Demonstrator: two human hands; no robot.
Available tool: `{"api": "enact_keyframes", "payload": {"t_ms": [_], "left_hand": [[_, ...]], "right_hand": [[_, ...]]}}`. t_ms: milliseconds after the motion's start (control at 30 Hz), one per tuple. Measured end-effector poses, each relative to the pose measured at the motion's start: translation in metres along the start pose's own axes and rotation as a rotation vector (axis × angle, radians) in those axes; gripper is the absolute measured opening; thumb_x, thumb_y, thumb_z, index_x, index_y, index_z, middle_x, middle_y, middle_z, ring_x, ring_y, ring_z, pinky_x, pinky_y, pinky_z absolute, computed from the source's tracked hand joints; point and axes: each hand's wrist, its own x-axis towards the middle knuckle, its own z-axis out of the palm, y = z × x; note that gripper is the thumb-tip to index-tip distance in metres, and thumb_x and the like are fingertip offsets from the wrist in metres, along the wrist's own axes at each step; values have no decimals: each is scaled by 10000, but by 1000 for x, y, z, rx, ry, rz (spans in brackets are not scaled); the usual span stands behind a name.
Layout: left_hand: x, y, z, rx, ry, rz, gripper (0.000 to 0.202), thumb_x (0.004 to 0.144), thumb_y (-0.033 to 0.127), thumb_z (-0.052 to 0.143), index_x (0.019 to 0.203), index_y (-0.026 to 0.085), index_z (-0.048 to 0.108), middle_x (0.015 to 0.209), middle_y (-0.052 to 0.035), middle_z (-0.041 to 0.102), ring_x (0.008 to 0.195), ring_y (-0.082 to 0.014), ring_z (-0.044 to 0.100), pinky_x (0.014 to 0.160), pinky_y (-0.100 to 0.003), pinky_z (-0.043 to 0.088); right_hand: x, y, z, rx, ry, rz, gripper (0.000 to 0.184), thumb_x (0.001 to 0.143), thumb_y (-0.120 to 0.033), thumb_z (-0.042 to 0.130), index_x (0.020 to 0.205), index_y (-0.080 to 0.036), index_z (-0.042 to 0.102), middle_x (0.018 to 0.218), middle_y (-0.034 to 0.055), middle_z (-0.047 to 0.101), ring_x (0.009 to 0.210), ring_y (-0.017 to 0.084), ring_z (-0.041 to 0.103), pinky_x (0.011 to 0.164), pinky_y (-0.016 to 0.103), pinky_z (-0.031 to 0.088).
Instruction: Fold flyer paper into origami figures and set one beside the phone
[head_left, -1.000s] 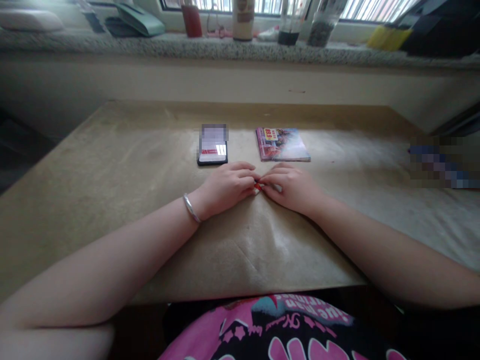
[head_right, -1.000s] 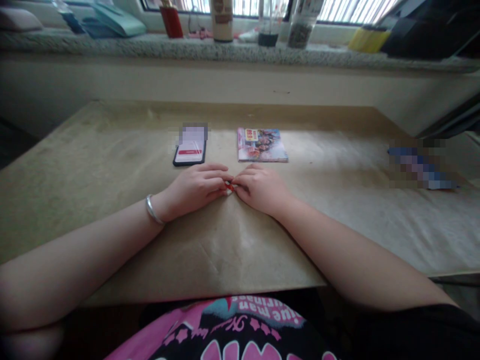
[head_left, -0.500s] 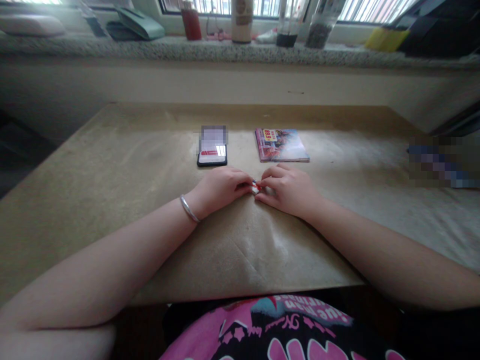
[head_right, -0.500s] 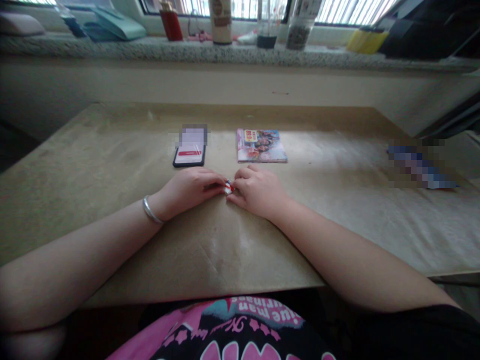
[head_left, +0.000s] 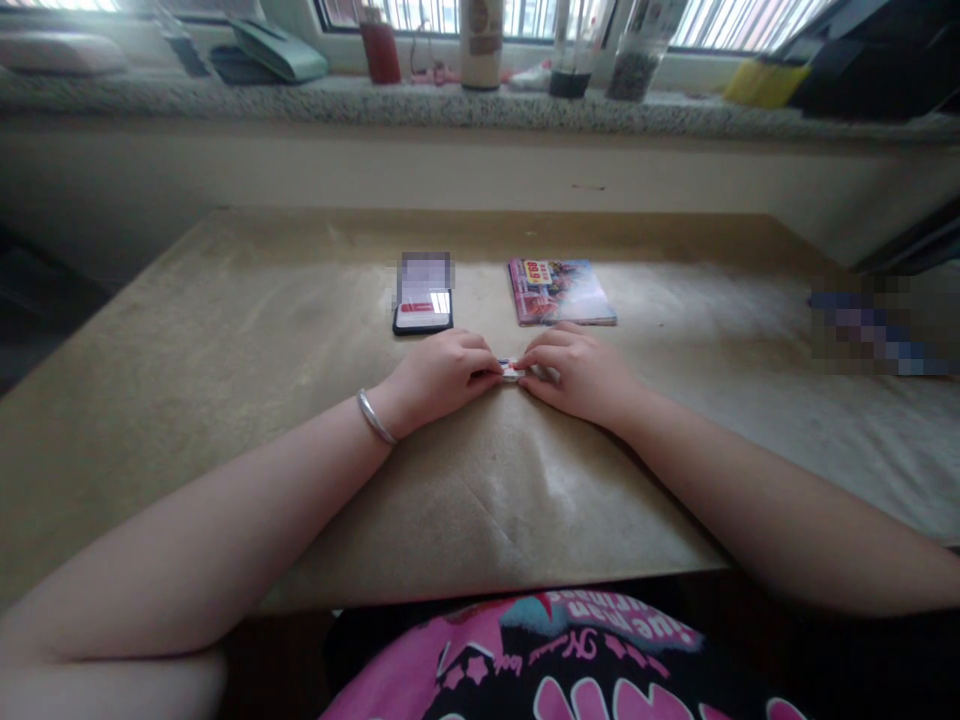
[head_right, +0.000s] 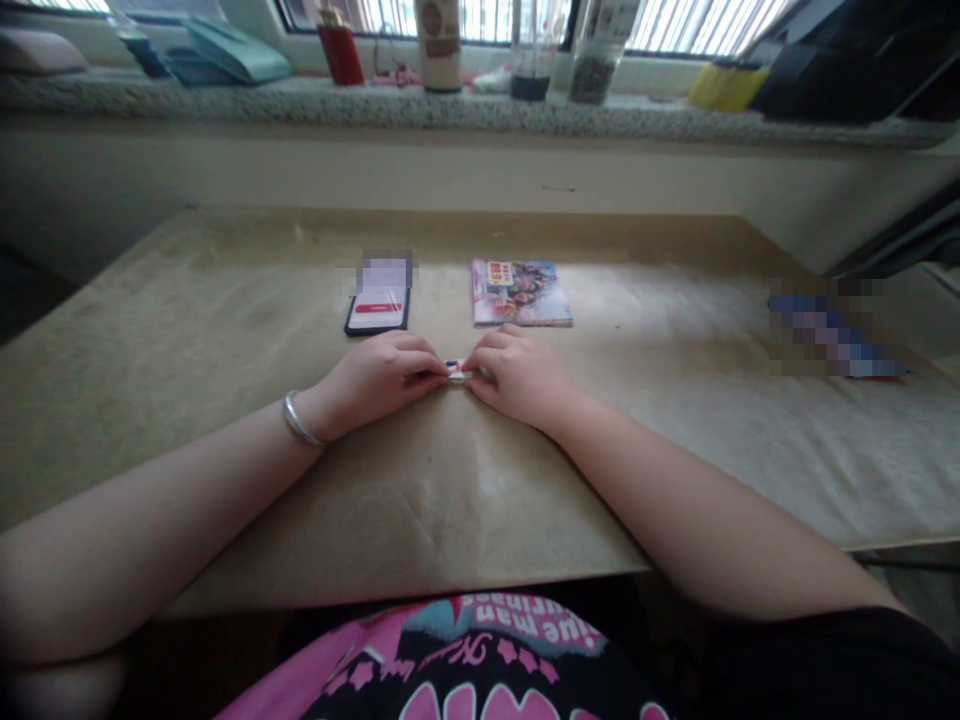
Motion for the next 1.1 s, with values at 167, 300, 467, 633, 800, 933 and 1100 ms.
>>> {"api": "enact_keyframes", "payload": {"t_ms": [167, 300, 467, 633, 800, 933, 1100], "left_hand": [[-1, 0, 0, -31, -12, 3, 152, 884, 245, 580, 851, 167, 706, 847, -53, 677, 795, -157, 608, 735, -268, 471], [0, 3, -1, -17, -27, 7, 147, 879, 261, 590, 884, 164, 701, 868, -58, 671, 798, -167, 598, 735, -281, 468], [1, 5, -1, -11, -13, -21, 153, 880, 238, 578, 844, 155, 701, 840, -56, 654, 781, -164, 587, 725, -280, 462], [3, 6, 0, -15, 1, -60, 156, 872, 178, 569, 792, 145, 699, 801, -51, 651, 738, -152, 571, 697, -273, 451], [5, 6, 2, -36, 7, -132, 139, 872, 167, 566, 820, 146, 693, 804, -49, 672, 756, -155, 581, 716, -271, 453], [6, 5, 2, -102, 23, -214, 87, 848, 188, 623, 894, 158, 691, 787, -26, 682, 732, -144, 590, 677, -249, 442], [7, 5, 1, -115, 21, -181, 76, 841, 161, 620, 854, 167, 694, 779, -16, 670, 720, -132, 584, 668, -237, 441]], "right_hand": [[2, 4, -1, 2, -12, -94, 198, 873, -285, 583, 857, -172, 745, 870, 63, 702, 838, 199, 560, 786, 329, 437], [3, 1, -5, -63, -39, -102, 238, 893, -292, 538, 841, -189, 746, 867, 69, 698, 838, 203, 556, 762, 333, 428], [2, -4, -4, -24, -9, -40, 221, 877, -271, 525, 841, -195, 730, 907, 67, 696, 857, 211, 563, 768, 340, 432], [4, -5, 0, 115, 22, 102, 152, 825, -246, 564, 797, -195, 704, 888, 67, 670, 861, 201, 573, 764, 322, 437], [6, -6, 3, 160, 4, 185, 148, 820, -242, 545, 775, -180, 671, 809, 59, 635, 760, 175, 556, 695, 299, 430], [7, -6, 5, 167, 24, 209, 110, 796, -232, 566, 751, -182, 653, 766, 47, 630, 732, 170, 548, 680, 298, 423], [7, -6, 8, 159, 45, 248, 183, 759, -234, 621, 917, -179, 695, 826, 56, 663, 793, 196, 570, 752, 332, 452]]}}
